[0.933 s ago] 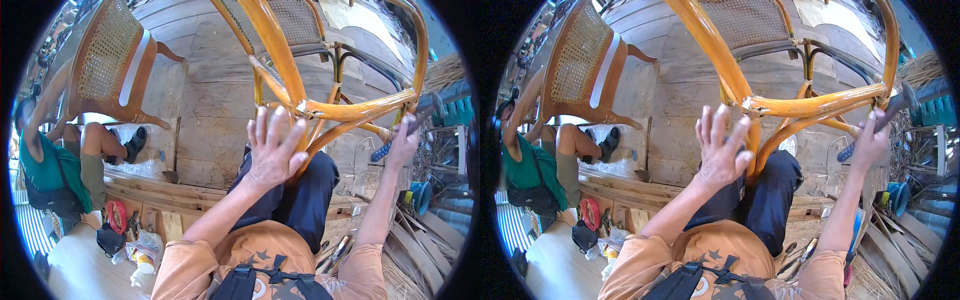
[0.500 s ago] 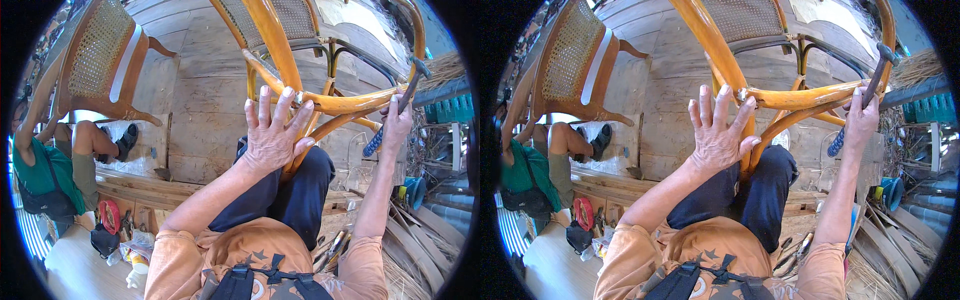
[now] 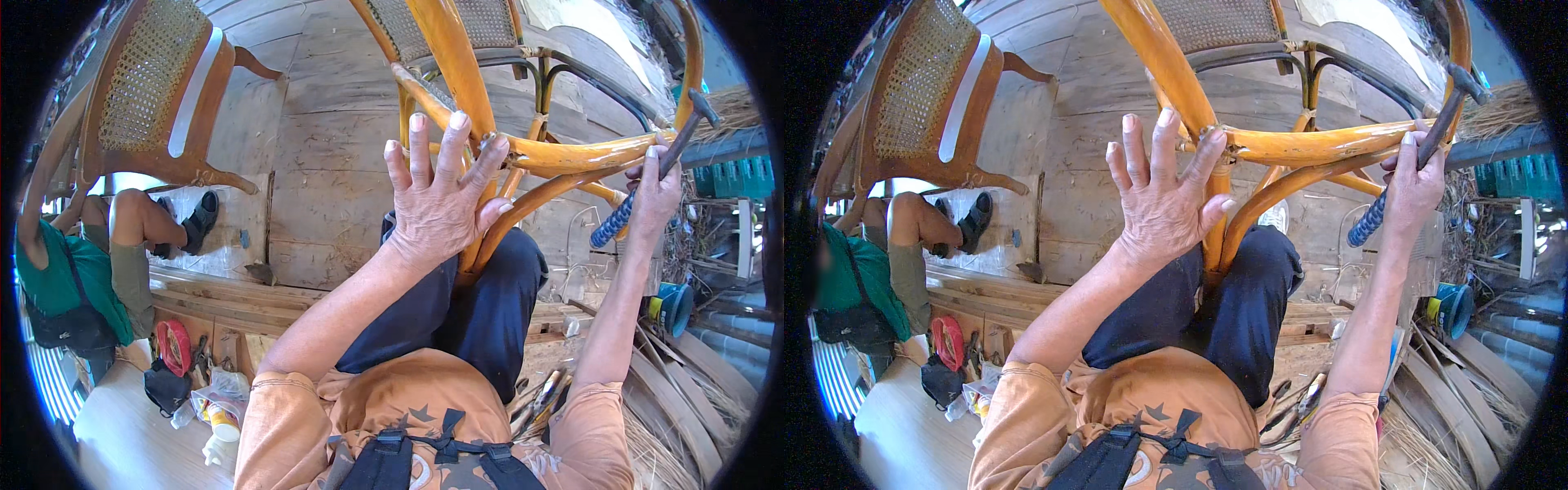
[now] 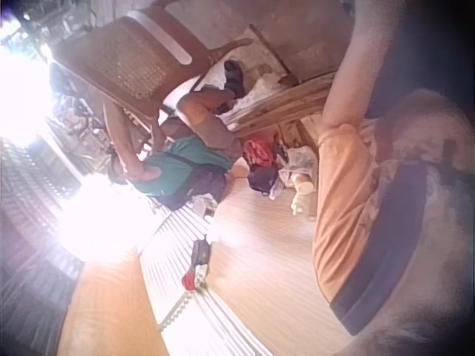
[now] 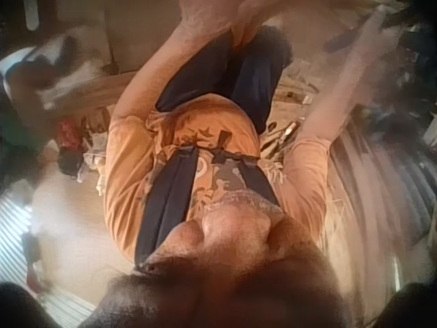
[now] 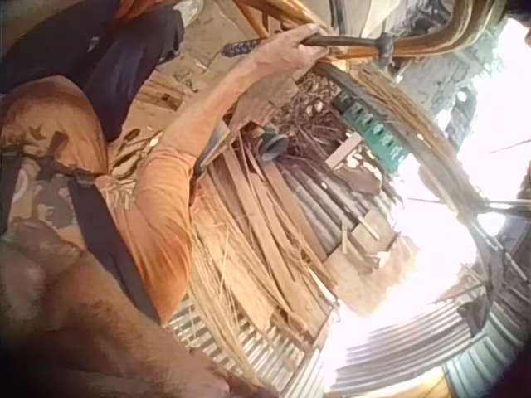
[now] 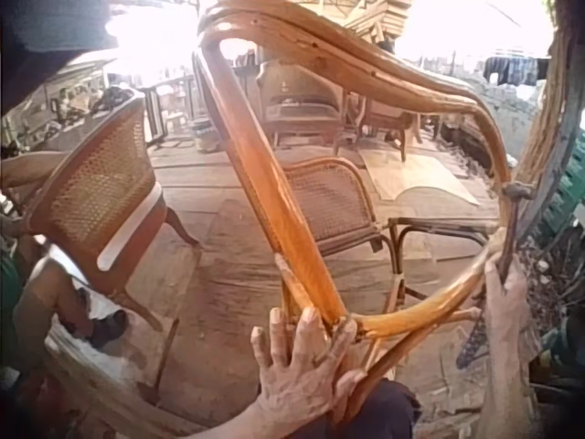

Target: Assembling and securing joints of a bamboo chair using a hammer and wire.

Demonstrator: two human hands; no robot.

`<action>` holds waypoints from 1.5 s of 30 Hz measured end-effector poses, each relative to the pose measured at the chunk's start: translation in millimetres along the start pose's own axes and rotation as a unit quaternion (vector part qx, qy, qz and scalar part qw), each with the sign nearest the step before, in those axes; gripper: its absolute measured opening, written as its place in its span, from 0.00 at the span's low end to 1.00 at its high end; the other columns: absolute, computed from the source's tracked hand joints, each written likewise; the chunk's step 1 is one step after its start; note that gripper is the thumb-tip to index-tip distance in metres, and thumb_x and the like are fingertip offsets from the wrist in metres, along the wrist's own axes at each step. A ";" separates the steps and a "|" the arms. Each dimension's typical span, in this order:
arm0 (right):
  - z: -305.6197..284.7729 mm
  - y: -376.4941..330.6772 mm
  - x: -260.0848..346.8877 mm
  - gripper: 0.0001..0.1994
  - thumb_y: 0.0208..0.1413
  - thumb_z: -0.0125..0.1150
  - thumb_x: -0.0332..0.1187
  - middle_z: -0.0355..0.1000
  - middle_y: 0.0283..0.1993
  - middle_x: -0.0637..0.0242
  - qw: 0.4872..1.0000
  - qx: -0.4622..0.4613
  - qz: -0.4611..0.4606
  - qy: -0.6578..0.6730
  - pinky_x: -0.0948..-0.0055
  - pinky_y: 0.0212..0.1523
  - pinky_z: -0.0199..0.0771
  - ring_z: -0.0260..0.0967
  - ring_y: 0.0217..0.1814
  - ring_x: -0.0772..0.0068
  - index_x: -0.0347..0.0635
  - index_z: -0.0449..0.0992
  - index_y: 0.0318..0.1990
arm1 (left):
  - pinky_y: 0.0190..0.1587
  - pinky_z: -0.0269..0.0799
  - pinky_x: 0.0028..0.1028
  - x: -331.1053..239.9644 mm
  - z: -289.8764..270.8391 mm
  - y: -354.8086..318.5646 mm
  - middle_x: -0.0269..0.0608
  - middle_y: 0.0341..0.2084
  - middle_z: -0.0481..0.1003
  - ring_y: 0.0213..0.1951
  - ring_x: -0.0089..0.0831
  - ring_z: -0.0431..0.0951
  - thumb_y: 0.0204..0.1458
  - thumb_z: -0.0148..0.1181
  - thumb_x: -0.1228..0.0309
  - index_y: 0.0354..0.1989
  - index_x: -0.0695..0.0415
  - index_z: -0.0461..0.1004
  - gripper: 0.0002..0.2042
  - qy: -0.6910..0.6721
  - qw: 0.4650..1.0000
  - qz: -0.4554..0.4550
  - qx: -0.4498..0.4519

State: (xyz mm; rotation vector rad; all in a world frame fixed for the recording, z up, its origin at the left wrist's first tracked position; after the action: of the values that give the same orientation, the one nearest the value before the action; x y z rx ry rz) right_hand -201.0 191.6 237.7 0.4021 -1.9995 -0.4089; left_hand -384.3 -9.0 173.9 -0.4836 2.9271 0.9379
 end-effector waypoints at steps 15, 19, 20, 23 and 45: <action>-1.0 -1.7 -3.0 0.12 0.60 0.51 0.31 0.67 0.21 0.75 1.000 0.000 0.006 0.009 0.88 0.19 0.62 0.64 0.20 0.89 0.41 0.71 0.50 | 0.62 0.26 0.53 -16.0 2.6 -6.3 0.58 0.63 0.46 0.66 0.61 0.33 0.57 0.34 0.42 0.61 0.43 0.62 0.29 -0.021 0.996 -0.081 0.011; -2.2 -2.4 -3.4 0.12 0.60 0.51 0.32 0.67 0.21 0.75 1.000 0.000 0.015 0.005 0.88 0.19 0.62 0.64 0.20 0.89 0.42 0.71 0.50 | 0.62 0.19 0.54 -22.1 1.7 -9.5 0.56 0.64 0.44 0.65 0.64 0.34 0.57 0.37 0.44 0.63 0.42 0.59 0.28 -0.072 0.991 -0.112 0.011; -2.6 -2.7 -3.5 0.12 0.60 0.51 0.32 0.67 0.21 0.75 1.000 0.000 0.017 0.000 0.88 0.18 0.62 0.64 0.20 0.89 0.42 0.71 0.50 | 0.62 0.19 0.54 -22.4 1.4 -10.2 0.57 0.64 0.44 0.65 0.64 0.34 0.56 0.37 0.44 0.63 0.42 0.59 0.28 -0.072 0.991 -0.114 0.012; -2.4 -3.4 -3.4 0.12 0.60 0.52 0.32 0.68 0.21 0.75 1.000 -0.003 0.013 0.000 0.88 0.18 0.62 0.64 0.21 0.89 0.42 0.72 0.49 | 0.62 0.19 0.54 -22.4 -0.2 -11.4 0.57 0.64 0.45 0.65 0.64 0.34 0.56 0.38 0.44 0.63 0.42 0.59 0.28 -0.071 0.991 -0.112 0.009; 1.7 -5.0 -7.2 0.11 0.60 0.50 0.32 0.67 0.21 0.74 1.000 -0.015 -0.005 0.020 0.87 0.20 0.62 0.64 0.21 0.89 0.41 0.71 0.48 | 0.59 0.51 0.50 146.1 24.6 -238.3 0.61 0.56 0.60 0.58 0.56 0.58 0.57 0.42 0.53 0.51 0.61 0.68 0.24 -0.070 0.883 -0.363 0.291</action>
State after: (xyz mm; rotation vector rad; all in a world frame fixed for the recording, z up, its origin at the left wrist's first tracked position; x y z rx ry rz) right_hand -198.9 190.7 229.1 0.3977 -1.9508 -0.4331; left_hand -453.0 -219.8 1.9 -1.2432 2.3630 -0.0064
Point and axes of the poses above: each hand's wrist, its own y-axis towards the middle knuckle, its own z-axis out of the palm, x = y × z, the point moved 2 cm from there along y, towards the middle knuckle
